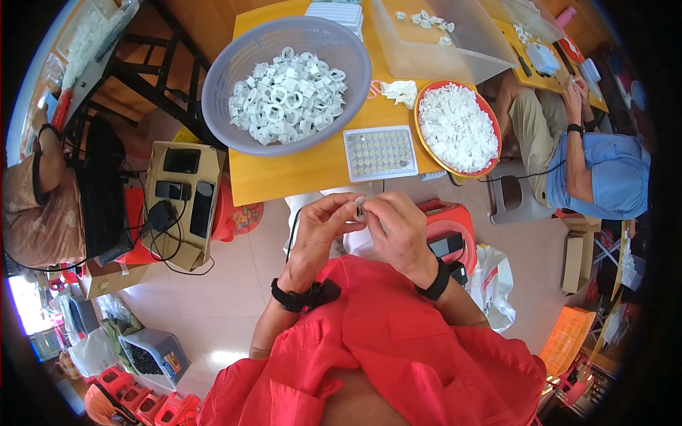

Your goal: Assembling small white plastic components by inserting wires and small metal pieces.

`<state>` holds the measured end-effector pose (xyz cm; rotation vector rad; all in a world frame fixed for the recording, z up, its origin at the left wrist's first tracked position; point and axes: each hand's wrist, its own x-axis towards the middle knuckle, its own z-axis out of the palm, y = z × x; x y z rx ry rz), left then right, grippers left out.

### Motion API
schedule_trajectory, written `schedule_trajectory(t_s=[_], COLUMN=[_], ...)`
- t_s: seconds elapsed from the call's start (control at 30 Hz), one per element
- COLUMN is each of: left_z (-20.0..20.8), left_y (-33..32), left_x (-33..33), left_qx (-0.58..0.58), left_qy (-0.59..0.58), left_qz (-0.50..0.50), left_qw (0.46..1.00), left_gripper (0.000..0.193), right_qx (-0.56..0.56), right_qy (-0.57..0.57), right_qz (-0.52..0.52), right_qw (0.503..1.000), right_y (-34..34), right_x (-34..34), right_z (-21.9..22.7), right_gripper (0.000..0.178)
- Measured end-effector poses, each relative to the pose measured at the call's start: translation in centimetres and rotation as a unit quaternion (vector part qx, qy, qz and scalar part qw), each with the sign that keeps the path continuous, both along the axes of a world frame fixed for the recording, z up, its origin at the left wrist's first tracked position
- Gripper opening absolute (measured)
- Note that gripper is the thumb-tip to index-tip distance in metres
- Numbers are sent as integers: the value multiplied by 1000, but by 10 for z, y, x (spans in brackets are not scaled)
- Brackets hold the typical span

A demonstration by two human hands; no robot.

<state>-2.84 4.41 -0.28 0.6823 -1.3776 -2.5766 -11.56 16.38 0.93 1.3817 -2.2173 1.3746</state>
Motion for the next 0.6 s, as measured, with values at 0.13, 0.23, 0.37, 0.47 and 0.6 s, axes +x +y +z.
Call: schedule_trajectory(t_s=[0.13,0.23,0.37,0.47,0.6], left_z=[-1,-1,1,0,-2], left_y=[-1,-2,-1,-1,0], left_x=[1,2,1,1,4], left_qx=[7,35,71,56,-21], left_qy=[0,-11,3,2,13], left_qz=[-1,-9,-1,-2,-16], left_qw=[1000,999,997,998,1000], left_gripper=[20,22,22,21,20], right_qx=[12,-14,-16,-10,0], right_qy=[-4,-69,-61,0,10], right_qz=[5,22,18,9,34], right_qw=[1000,997,998,1000,999], right_y=[1,3,4,4,5], right_x=[-2,-5,-4,-2,-3], right_z=[-1,-3,-1,-2,-2], right_gripper=[21,21,21,22,23])
